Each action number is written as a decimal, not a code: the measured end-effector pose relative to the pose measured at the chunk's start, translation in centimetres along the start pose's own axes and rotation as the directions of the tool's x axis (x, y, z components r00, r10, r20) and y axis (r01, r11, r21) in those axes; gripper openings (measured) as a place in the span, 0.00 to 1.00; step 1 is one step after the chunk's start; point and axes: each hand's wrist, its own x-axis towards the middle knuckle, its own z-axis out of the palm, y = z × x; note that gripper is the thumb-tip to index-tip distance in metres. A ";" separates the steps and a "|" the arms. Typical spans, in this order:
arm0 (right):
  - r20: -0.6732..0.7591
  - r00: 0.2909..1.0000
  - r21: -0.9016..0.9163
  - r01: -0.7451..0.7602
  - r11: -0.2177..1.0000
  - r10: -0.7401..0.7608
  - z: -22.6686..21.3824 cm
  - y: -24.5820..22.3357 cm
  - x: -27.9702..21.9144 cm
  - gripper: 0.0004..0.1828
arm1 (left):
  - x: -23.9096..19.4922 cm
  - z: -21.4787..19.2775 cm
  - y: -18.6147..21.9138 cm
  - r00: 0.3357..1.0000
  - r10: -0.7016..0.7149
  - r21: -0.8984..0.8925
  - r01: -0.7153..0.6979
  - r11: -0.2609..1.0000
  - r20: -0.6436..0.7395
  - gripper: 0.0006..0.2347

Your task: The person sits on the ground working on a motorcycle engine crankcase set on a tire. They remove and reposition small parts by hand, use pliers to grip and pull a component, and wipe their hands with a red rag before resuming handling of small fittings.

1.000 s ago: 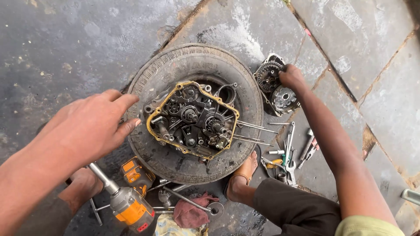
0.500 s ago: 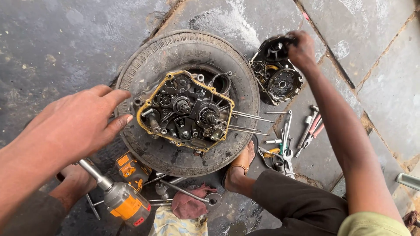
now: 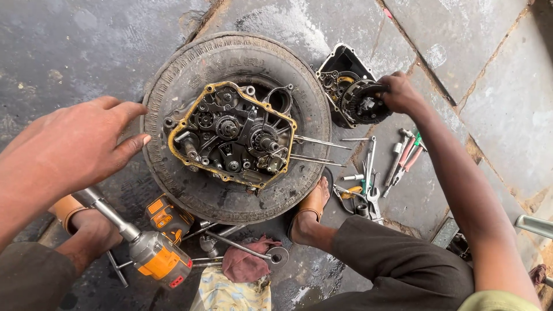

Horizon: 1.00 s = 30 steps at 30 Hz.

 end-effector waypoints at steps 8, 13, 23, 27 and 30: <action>-0.253 0.965 0.163 0.112 0.980 -0.068 2.1 -1.9 -1.7 0.25 | 1.3 1.6 0.0 0.999 -0.004 0.039 0.002 0.999 0.045 0.24; -0.211 0.977 0.116 0.033 0.993 -0.007 -0.6 -4.9 -2.9 0.31 | 0.5 0.2 0.6 0.997 -0.025 0.025 0.023 0.999 0.073 0.24; -0.214 0.853 0.098 0.503 0.859 -0.476 -3.8 -22.0 -14.2 0.14 | -0.5 -0.1 -0.7 0.990 0.109 -0.105 -0.119 0.987 -0.092 0.20; -0.097 0.759 0.024 0.649 0.760 -0.644 -1.3 -28.0 -19.8 0.13 | -0.2 -0.3 -1.0 0.995 0.074 -0.112 -0.081 0.990 -0.064 0.20; -0.057 0.743 -0.120 0.658 0.743 -0.667 0.0 -30.9 -21.7 0.22 | -0.3 -0.1 -1.3 0.991 0.092 -0.104 -0.103 0.989 -0.101 0.18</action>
